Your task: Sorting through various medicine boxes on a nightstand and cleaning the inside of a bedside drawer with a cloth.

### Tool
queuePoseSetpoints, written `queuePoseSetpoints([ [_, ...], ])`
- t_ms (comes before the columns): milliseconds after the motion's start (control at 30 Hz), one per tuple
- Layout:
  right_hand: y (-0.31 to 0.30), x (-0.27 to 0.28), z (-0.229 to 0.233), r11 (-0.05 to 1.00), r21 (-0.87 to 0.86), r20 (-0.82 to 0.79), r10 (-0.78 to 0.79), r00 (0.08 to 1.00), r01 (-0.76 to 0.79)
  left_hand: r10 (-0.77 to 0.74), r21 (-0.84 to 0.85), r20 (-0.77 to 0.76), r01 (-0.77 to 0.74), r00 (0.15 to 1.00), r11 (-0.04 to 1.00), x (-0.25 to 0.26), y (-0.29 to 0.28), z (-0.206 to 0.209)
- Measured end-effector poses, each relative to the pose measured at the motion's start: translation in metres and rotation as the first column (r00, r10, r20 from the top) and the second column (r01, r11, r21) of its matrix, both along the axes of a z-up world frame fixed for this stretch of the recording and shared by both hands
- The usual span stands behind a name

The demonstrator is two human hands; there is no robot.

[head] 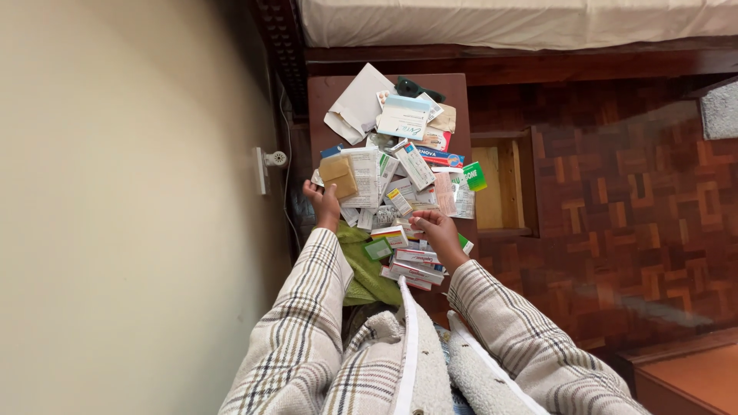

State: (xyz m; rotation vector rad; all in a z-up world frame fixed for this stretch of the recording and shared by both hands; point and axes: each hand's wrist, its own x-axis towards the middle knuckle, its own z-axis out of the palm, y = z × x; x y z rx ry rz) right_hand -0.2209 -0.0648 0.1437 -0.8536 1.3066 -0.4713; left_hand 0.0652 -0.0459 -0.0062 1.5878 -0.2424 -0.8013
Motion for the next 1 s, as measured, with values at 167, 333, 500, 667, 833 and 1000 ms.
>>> queuePoseSetpoints([
  [167, 0.005, -0.004, -0.011, 1.000, -0.013, 0.049, 0.000, 0.999, 0.000, -0.007, -0.035, -0.038, 0.006, 0.999, 0.999, 0.013, -0.006, -0.016],
  [333, 0.013, -0.003, -0.011, 1.000, 0.013, 0.016, -0.008, 1.000, 0.008, -0.249, 0.061, -0.031, 0.251, 0.968, 0.966, 0.013, -0.006, 0.017],
  [500, 0.016, -0.002, -0.006, 0.999, 0.010, 0.025, 0.030, 0.999, -0.030, -0.411, 0.124, 0.063, 0.401, 0.910, 0.908, 0.011, -0.016, 0.039],
  [667, 0.016, -0.002, -0.007, 1.000, 0.003, 0.052, 0.028, 0.998, -0.029, -0.349, 0.143, 0.140, 0.330, 0.927, 0.933, 0.010, -0.021, 0.027],
  [833, 0.019, -0.004, -0.011, 1.000, 0.014, 0.073, 0.022, 0.997, -0.023, -0.213, 0.051, 0.004, 0.213, 0.977, 0.976, 0.014, -0.014, 0.018],
  [1000, 0.022, -0.005, -0.018, 0.999, -0.006, 0.080, 0.036, 0.996, -0.036, -0.141, -0.097, -0.070, 0.134, 0.988, 0.986, 0.022, -0.009, -0.020],
])
